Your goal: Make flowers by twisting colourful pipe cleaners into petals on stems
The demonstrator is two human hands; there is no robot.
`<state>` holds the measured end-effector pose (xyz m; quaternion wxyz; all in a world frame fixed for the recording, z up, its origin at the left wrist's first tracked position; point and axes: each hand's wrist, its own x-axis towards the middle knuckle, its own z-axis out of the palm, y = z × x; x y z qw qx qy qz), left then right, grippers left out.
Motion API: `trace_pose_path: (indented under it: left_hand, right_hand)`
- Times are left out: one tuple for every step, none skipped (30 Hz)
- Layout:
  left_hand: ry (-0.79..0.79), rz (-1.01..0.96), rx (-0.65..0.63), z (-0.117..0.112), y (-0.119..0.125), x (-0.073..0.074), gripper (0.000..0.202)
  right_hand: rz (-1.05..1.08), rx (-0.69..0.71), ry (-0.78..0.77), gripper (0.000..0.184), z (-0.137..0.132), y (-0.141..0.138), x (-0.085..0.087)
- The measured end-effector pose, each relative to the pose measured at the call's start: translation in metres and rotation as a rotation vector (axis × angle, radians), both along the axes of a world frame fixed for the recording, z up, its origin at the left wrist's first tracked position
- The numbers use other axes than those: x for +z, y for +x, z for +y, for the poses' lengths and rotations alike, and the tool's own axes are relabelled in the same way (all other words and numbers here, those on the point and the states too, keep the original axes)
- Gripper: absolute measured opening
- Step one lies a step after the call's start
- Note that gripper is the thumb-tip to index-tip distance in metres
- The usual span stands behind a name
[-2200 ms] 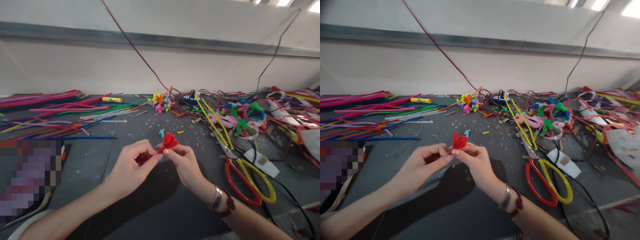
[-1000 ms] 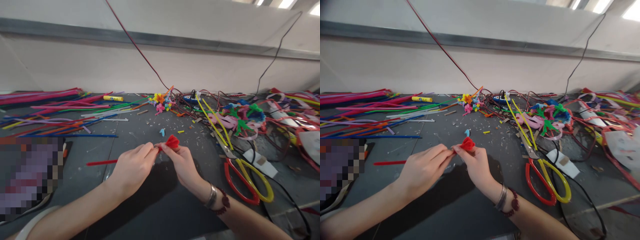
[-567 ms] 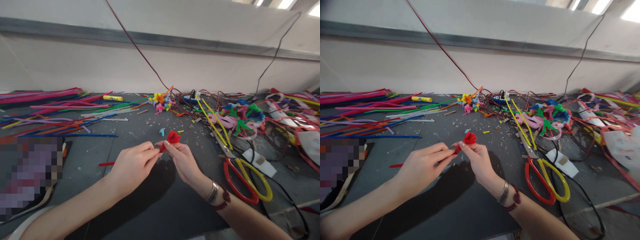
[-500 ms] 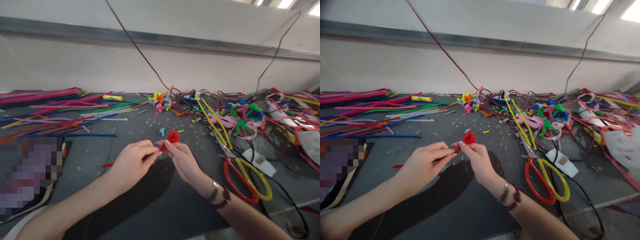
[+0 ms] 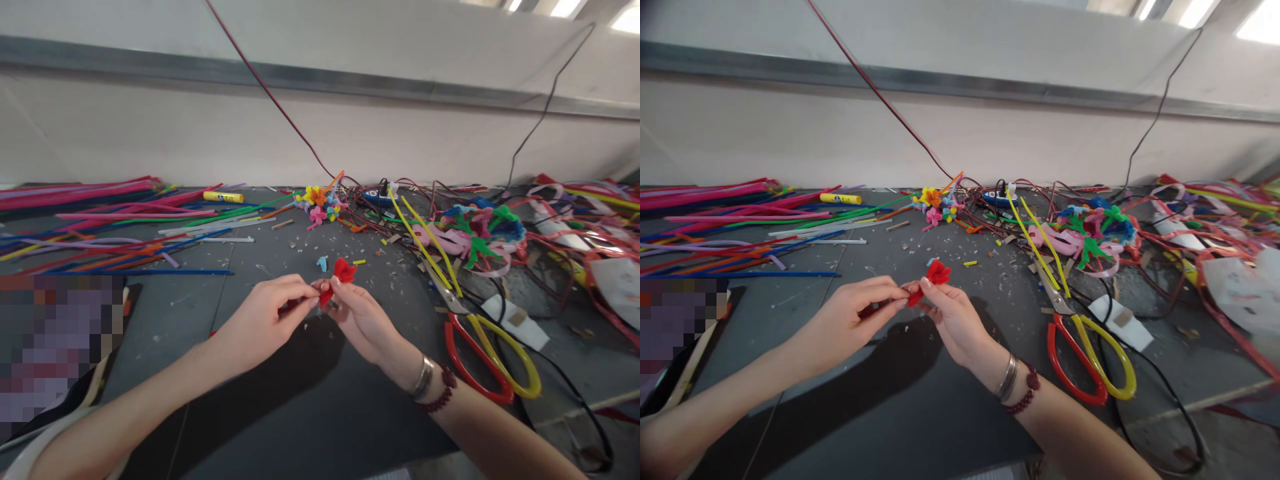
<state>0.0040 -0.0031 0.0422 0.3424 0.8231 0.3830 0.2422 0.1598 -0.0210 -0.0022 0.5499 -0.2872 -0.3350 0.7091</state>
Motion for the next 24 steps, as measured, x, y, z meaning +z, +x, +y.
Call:
trace_pose_path:
  left_hand:
    - [-0.084,-0.019,0.002,0.0,0.0,0.001,0.02]
    - [-0.192,-0.043,0.004,0.0,0.0,0.001,0.021]
    - [-0.315,-0.075,0.004,0.001,0.0,0.002,0.022]
    - [-0.442,-0.121,-0.001,0.001,0.001,0.002,0.023]
    - [-0.569,-0.177,-0.009,0.001,0.001,0.002,0.024]
    - [-0.694,-0.247,-0.019,0.001,0.002,0.001,0.024]
    - [-0.818,-0.327,-0.031,0.0,0.002,-0.001,0.023]
    - [-0.938,-0.409,-0.047,0.0,0.003,-0.002,0.021]
    - [-1.049,-0.482,-0.069,-0.001,0.003,-0.004,0.019]
    - [-1.142,-0.544,-0.094,-0.002,0.004,-0.006,0.018]
    - [-1.209,-0.593,-0.118,-0.003,0.005,-0.008,0.018]
    - [-1.253,-0.632,-0.143,-0.004,0.005,-0.01,0.019]
    - [-1.281,-0.66,-0.168,-0.006,0.006,-0.011,0.02]
    - [-1.303,-0.687,-0.188,-0.008,0.007,-0.012,0.021]
    - [-1.324,-0.717,-0.204,-0.01,0.008,-0.013,0.021]
    - [-1.352,-0.743,-0.22,-0.013,0.009,-0.014,0.021]
    - [-1.384,-0.767,-0.236,-0.015,0.01,-0.015,0.022]
    - [-1.416,-0.788,-0.252,-0.017,0.01,-0.016,0.022]
    - [-1.442,-0.807,-0.267,-0.019,0.011,-0.017,0.022]
    - [-1.461,-0.823,-0.282,-0.02,0.011,-0.017,0.022]
    - [-1.468,-0.837,-0.293,-0.021,0.01,-0.018,0.022]
    - [-1.463,-0.85,-0.298,-0.022,0.01,-0.019,0.021]
    - [-1.448,-0.864,-0.298,-0.022,0.01,-0.019,0.02]
    - [-1.428,-0.872,-0.296,-0.022,0.01,-0.02,0.018]
  right_hand:
    - [0.012,0.012,-0.002,0.019,0.0,0.0,0.0]
    - [0.026,0.023,-0.002,0.019,0.0,0.0,0.0]
    - [0.041,0.034,0.001,0.018,0.0,0.001,0.0]
    - [0.057,0.043,0.005,0.017,0.0,0.001,0.0]
    - [0.069,0.051,0.009,0.016,-0.001,0.001,0.0]
    - [0.079,0.061,0.012,0.016,-0.001,0.001,0.001]
    - [0.085,0.07,0.012,0.015,-0.001,0.002,0.001]
    - [0.09,0.079,0.011,0.016,-0.002,0.002,0.001]
    - [0.091,0.091,0.005,0.016,-0.003,0.002,0.002]
    - [0.088,0.105,-0.003,0.016,-0.003,0.003,0.003]
    - [0.083,0.119,-0.012,0.017,-0.004,0.003,0.003]
    - [0.077,0.134,-0.022,0.017,-0.005,0.003,0.004]
    - [0.076,0.15,-0.03,0.018,-0.005,0.004,0.005]
    - [0.082,0.169,-0.036,0.018,-0.006,0.004,0.005]
    - [0.096,0.19,-0.039,0.018,-0.007,0.003,0.005]
    - [0.115,0.215,-0.038,0.017,-0.008,0.003,0.005]
    - [0.135,0.24,-0.032,0.017,-0.009,0.002,0.005]
    - [0.151,0.264,-0.022,0.016,-0.01,0.002,0.005]
    - [0.165,0.284,-0.009,0.016,-0.011,0.001,0.004]
    - [0.176,0.3,0.006,0.016,-0.011,0.0,0.004]
    - [0.185,0.31,0.021,0.016,-0.012,0.0,0.004]
    - [0.191,0.316,0.031,0.016,-0.012,-0.001,0.004]
    - [0.195,0.32,0.034,0.016,-0.012,-0.001,0.004]
    - [0.196,0.322,0.034,0.017,-0.012,-0.001,0.004]
